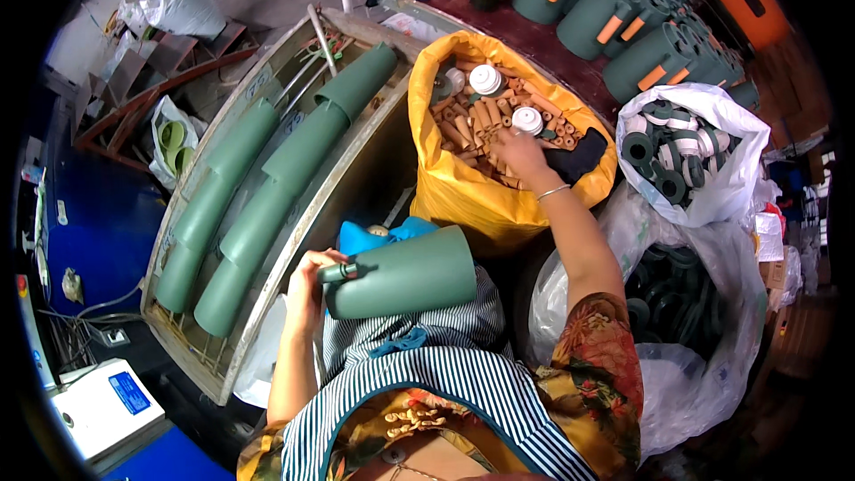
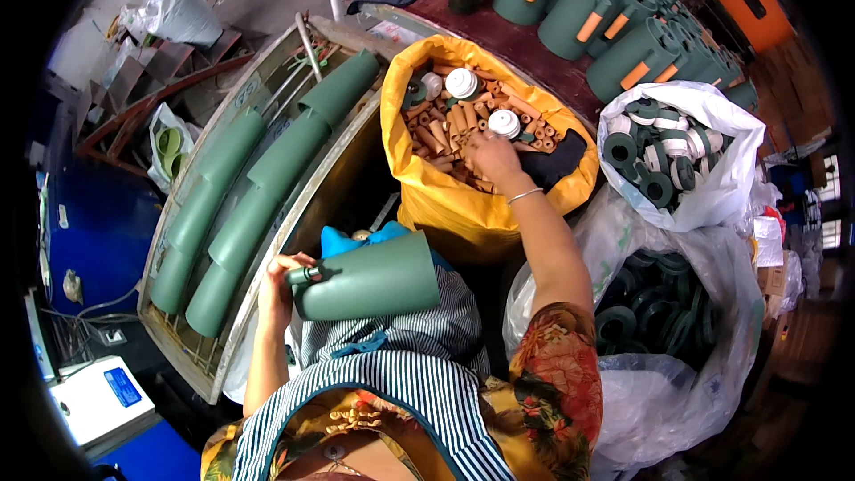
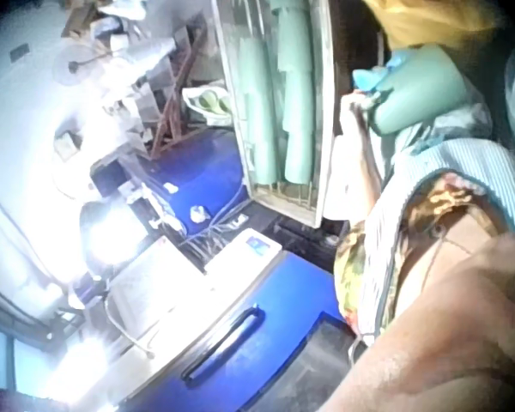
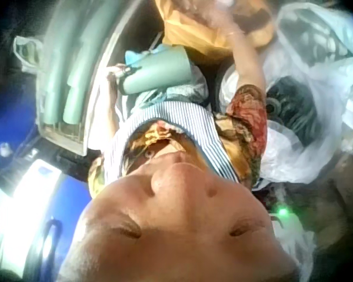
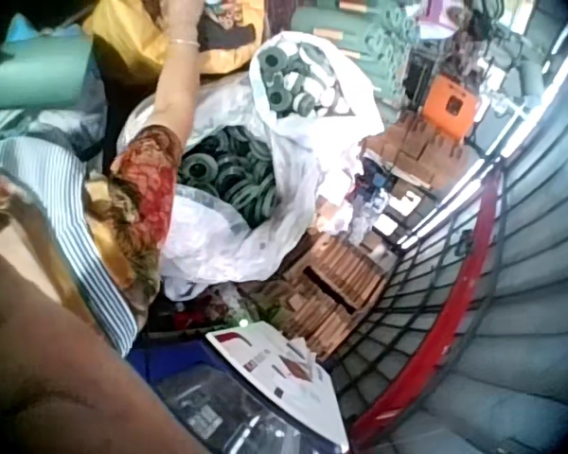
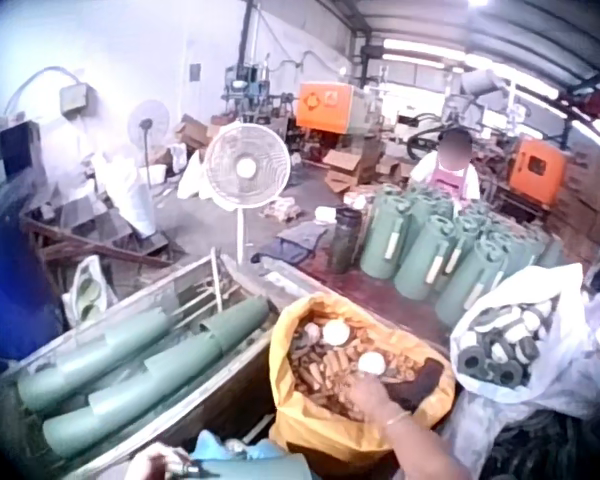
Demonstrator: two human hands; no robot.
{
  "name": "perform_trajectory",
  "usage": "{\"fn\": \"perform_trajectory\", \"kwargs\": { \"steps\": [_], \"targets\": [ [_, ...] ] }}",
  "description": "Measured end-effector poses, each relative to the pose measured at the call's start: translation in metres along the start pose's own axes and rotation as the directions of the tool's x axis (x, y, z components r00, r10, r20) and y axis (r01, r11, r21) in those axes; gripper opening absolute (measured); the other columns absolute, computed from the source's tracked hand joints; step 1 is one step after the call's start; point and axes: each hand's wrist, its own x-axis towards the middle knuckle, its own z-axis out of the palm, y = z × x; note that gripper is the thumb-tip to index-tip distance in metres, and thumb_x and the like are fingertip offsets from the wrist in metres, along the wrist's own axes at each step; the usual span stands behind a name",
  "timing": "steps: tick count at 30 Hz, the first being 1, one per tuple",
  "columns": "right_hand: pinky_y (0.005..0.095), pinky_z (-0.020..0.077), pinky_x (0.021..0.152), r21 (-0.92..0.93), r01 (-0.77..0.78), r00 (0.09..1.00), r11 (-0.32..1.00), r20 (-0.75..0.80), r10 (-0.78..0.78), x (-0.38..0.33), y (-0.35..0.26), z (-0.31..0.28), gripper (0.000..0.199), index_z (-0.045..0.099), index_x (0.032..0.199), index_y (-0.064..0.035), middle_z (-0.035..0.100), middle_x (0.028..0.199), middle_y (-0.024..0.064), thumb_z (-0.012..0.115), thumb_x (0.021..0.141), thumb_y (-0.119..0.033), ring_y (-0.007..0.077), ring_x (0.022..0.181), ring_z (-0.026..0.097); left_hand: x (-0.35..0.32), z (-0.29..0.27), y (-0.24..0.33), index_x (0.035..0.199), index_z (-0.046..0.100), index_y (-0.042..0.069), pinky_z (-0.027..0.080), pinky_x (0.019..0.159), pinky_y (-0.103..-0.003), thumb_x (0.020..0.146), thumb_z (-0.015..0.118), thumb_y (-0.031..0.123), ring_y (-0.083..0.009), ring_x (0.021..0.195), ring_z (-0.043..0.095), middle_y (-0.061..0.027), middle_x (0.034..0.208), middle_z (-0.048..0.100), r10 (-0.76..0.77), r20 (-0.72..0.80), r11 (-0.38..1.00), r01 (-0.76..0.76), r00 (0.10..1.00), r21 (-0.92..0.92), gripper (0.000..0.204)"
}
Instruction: The person picks up green cylindrical housing parts and inserts smaller internal components and black caps into them by hand.
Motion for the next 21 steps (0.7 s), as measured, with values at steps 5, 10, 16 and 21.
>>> {"fn": "perform_trajectory", "kwargs": {
  "steps": [5, 10, 16, 21],
  "targets": [
    [0.0452, 0.0510, 0.075, 0.498, -0.059, 0.785, 0.865, -0.512, 0.348, -0.028, -0.060, -0.108, 0.028, 0.060, 0.110, -0.0058, 0.067, 0.097, 0.0145, 0.070, 0.084, -0.013, 0.0358, 0.089, 0.064, 0.008, 0.009, -0.005, 0.065, 0.057, 0.002, 0.040, 0.100, -0.040, 0.106, 0.032, 0.050, -0.0241, 0.079, 0.061, -0.0148, 0.074, 0.067, -0.124, -0.159, 0.986, 0.140, 0.979, 0.090, 0.068],
    [0.0354, 0.0522, 0.073, 0.459, 0.404, 0.874, 0.791, -0.450, -0.186, -0.079, -0.216, -0.166, 0.035, 0.067, 0.109, -0.0066, 0.065, 0.093, 0.0061, 0.074, 0.078, -0.018, 0.0238, 0.085, 0.060, 0.003, 0.031, -0.010, 0.053, 0.055, 0.005, 0.040, 0.094, -0.038, 0.106, 0.029, 0.051, -0.0204, 0.063, 0.057, -0.0101, 0.058, 0.060, -0.173, -0.206, 0.984, 0.178, 0.963, 0.003, 0.075],
    [0.0368, 0.0532, 0.071, 0.461, 0.494, 0.820, 0.737, -0.529, -0.218, -0.092, -0.274, -0.170, 0.038, 0.067, 0.109, -0.0032, 0.066, 0.092, 0.0087, 0.076, 0.075, -0.016, 0.0257, 0.081, 0.062, -0.024, 0.041, -0.001, 0.057, 0.054, 0.002, 0.045, 0.082, -0.035, 0.108, 0.033, 0.043, -0.0204, 0.065, 0.057, -0.0107, 0.061, 0.059, -0.051, -0.209, 0.989, 0.078, 0.977, 0.122, 0.069],
    [0.0418, 0.0521, 0.067, 0.627, 0.504, 0.852, 0.594, -0.474, -0.223, -0.091, -0.301, -0.153, 0.026, 0.066, 0.104, -0.0081, 0.064, 0.086, 0.0088, 0.068, 0.085, -0.027, 0.0281, 0.082, 0.063, -0.050, 0.031, -0.018, 0.061, 0.052, 0.002, 0.045, 0.073, -0.034, 0.109, 0.033, 0.033, -0.0184, 0.067, 0.054, -0.0082, 0.069, 0.059, 0.129, -0.245, 0.987, -0.100, 0.961, 0.129, 0.060]
  ]
}}
